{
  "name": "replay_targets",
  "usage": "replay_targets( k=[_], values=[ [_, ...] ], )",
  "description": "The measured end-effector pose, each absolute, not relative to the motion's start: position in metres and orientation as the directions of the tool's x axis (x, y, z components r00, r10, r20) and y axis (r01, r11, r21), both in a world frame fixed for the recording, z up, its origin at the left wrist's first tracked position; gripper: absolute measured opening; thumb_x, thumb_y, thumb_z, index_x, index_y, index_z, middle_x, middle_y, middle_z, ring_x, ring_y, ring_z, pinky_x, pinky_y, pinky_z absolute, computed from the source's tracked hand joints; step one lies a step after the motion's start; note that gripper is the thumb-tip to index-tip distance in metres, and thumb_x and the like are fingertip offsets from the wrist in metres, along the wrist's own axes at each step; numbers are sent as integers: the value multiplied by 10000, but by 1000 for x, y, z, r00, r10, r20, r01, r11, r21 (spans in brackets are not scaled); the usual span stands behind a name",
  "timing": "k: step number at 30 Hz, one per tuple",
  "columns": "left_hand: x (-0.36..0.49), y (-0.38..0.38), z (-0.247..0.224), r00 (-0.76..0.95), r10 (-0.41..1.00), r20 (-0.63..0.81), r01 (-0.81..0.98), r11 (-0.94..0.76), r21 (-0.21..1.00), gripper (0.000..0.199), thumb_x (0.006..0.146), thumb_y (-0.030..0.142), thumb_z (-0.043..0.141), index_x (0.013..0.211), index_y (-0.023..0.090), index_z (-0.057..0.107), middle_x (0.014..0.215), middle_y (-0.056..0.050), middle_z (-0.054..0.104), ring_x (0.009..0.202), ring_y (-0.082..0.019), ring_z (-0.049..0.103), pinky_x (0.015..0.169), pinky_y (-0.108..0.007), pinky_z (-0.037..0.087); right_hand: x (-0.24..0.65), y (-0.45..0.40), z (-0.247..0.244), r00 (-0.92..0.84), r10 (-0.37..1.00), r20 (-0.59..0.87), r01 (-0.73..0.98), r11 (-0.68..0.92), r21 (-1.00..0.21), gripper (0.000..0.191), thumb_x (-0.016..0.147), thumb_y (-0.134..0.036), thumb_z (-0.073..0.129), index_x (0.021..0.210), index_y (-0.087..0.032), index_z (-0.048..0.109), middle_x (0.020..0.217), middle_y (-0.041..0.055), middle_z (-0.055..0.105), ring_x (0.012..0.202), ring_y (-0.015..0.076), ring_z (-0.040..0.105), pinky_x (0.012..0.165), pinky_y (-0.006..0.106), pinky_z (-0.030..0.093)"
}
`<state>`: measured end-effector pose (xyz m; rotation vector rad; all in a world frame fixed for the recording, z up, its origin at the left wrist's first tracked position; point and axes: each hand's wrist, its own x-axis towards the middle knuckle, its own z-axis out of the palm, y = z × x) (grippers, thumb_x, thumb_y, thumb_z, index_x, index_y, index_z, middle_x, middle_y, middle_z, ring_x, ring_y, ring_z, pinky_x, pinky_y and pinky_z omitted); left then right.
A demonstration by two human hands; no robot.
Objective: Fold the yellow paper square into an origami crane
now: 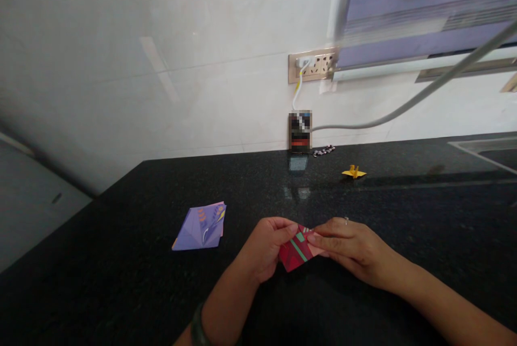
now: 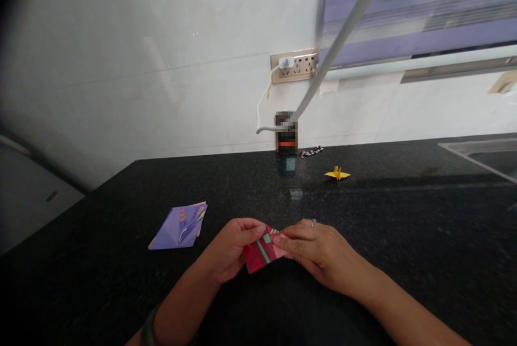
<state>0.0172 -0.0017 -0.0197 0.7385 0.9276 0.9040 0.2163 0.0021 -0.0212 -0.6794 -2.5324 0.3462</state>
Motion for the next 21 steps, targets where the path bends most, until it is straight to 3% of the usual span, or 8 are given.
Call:
replay_targets(
  k=[9,13,15,17,21],
  values=[
    [17,-2,-20,301,897,-322,-242,399,885,252,617,327,668,693,88,642,629,-49,628,536,-110,535,564,-243,397,214,-2,-22,-711,579,399,354,785,-508,337,826,-187,481,1159,-234,509,1021,76,590,928,167,545,785,296,447],
    [20,-3,-21,266,914,-308,-203,365,909,249,562,301,715,687,102,633,636,-42,634,550,-119,546,559,-242,404,211,-7,-20,-674,637,375,286,693,-662,255,812,-202,500,1056,-215,574,993,77,591,919,174,546,795,306,439],
    [21,-4,-23,247,924,-292,-178,340,923,234,556,284,718,680,107,628,634,-41,636,554,-126,554,564,-250,412,206,-10,-21,-612,729,308,254,549,-796,199,804,-236,515,988,-199,583,942,68,601,881,171,557,778,301,440],
    [23,-5,-23,236,929,-283,-146,322,935,217,574,282,701,678,106,627,633,-45,638,550,-128,556,559,-254,413,201,-11,-24,-492,857,154,201,285,-937,197,826,-291,479,985,-189,534,820,42,611,735,138,576,634,246,462],
    [26,-6,-22,207,935,-287,-63,306,950,192,589,270,684,664,104,626,605,-46,632,530,-130,547,527,-247,399,197,-10,-33,-463,880,-105,187,-19,-982,228,766,-374,547,808,-151,530,609,-12,551,503,79,490,446,173,372]
  ],
)
